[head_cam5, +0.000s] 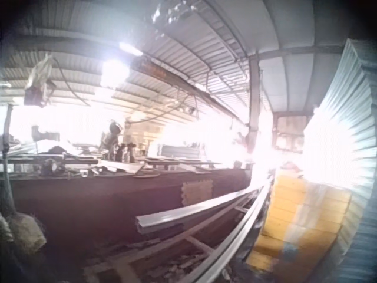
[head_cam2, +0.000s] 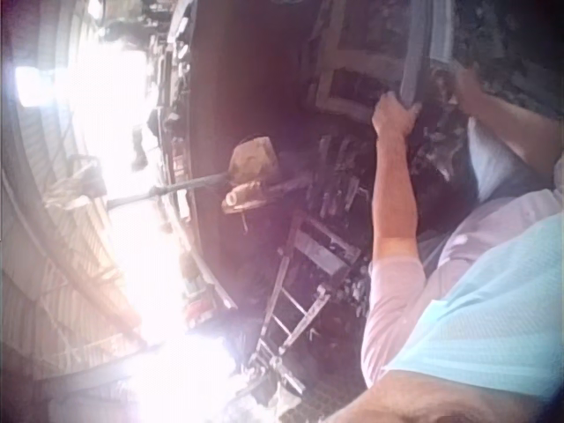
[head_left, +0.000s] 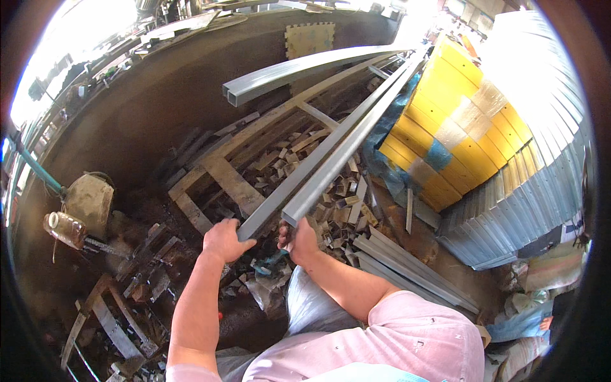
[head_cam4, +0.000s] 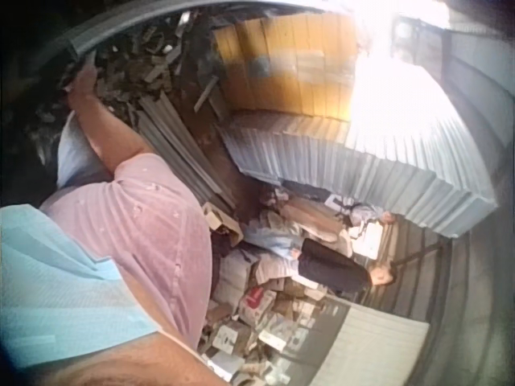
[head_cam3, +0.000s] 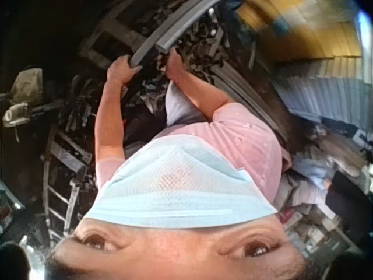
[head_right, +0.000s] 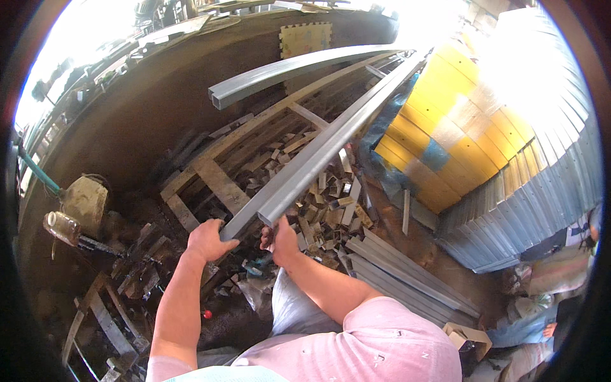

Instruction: The person repeatedly positions long metal profiles on a chop saw, secures them, and cuts them to length. After each cut, the person removes the cut piece and places it aside, then repeats the process with additional profiles.

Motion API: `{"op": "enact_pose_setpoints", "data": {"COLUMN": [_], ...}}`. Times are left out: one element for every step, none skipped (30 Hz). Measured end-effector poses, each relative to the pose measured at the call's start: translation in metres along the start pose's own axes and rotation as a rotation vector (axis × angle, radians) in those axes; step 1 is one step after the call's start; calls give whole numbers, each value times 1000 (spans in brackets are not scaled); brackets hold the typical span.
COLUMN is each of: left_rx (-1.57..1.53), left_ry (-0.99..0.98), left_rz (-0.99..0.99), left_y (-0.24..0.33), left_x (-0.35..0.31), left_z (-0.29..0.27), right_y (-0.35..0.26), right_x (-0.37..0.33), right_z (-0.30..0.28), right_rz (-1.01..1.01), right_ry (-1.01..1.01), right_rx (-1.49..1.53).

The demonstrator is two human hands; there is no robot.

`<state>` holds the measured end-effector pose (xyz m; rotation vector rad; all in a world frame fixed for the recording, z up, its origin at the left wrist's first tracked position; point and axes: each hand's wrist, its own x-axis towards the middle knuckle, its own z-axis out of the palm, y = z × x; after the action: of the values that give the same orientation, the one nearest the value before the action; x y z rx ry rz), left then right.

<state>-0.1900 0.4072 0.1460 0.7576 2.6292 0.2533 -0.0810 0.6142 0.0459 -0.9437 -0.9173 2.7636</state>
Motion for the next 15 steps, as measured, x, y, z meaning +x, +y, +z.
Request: {"op": "enact_pose_setpoints", "data": {"left_rx": [-32,-63,-62,-79,-93,-94,-93,-85,-62,-71,-81,-67,-52,-8,29], "left_ry": [51,102,109,190,271,336,403,431,493,517,540,579,616,673,709], "left_rz": [-2,-4,-21,-19,-15,-2,4,20,44,78,113,134,156,148,172], "left_y": [-2,-3,-5,-7,-10,-8,-4,0,2,9,15,24,31,35,34], "left_x": [-2,-3,-1,1,4,10,14,16,21,28,34,44,53,63,76], "left_z": [-5,-11,-21,-28,-34,-43,-56,-69,-80,-92,-105,-115,-122,-126,-130], "right_y": [-1,-7,-14,-20,-20,-22,-21,-23,-26,-30,-33,-39,-40,-38,-41], "right_x": [-3,-7,-12,-18,-23,-27,-31,-31,-31,-32,-32,-31,-31,-32,-33], "right_z": [2,1,6,12,15,15,19,16,13,10,9,7,6,7,8], "right_rz": [-13,-25,-37,-72,-121,-182,-238,-250,-261,-285,-309,-331,-330,-329,-337], "right_ry": [-17,-33,-52,-65,-104,-138,-176,-225,-280,-243,-206,-218,-172,-125,-75], "right_rx": [48,97,147,153,151,153,154,175,194,209,224,193,157,122,87]}}
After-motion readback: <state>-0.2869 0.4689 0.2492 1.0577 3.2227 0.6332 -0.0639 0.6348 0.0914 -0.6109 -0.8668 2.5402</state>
